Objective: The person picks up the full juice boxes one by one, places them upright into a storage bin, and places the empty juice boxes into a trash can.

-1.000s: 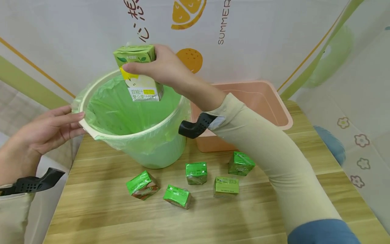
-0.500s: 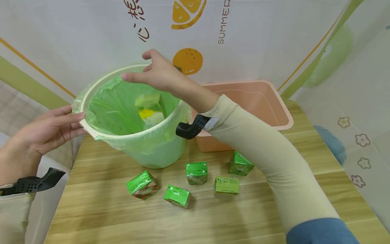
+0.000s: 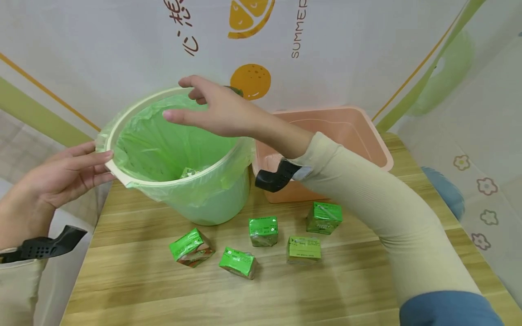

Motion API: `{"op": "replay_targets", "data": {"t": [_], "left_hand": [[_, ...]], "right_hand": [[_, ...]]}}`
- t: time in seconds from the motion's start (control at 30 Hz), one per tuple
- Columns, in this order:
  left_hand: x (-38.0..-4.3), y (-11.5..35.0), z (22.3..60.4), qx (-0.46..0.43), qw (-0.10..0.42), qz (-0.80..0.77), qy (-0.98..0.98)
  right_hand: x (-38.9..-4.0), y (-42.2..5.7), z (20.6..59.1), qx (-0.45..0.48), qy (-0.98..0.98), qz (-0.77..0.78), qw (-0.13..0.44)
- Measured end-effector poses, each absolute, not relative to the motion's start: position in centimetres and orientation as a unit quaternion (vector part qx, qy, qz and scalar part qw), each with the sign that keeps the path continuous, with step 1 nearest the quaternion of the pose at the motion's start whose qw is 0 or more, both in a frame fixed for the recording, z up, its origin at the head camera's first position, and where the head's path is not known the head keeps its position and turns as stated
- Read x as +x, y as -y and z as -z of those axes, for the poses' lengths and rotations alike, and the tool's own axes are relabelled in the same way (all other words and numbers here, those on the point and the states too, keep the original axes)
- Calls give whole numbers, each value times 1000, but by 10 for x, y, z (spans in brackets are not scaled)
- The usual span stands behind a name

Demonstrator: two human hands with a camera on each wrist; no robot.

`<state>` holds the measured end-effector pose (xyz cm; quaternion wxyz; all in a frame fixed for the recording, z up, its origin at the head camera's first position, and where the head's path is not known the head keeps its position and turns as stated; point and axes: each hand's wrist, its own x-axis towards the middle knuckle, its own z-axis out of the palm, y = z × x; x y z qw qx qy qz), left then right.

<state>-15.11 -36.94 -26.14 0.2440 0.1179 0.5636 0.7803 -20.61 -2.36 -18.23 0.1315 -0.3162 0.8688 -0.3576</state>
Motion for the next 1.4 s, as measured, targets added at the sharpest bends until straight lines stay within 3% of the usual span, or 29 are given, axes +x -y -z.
{"op": "replay_targets", "data": {"t": [0.37, 0.53, 0.83, 1.4], "left_hand": [[-151, 370, 262, 126, 248, -776, -565], [-151, 369, 261, 124, 250, -779, -562], [-152, 368, 262, 118, 237, -770, -580], [-153, 368, 261, 130, 251, -778, -562]], "right_hand": [[-183, -14, 195, -483, -850, 201, 62], [-171, -38, 202, -486, -852, 183, 66], [-150, -81, 220, -531, -836, 135, 18], [-110, -150, 254, -507, -848, 148, 38]]}}
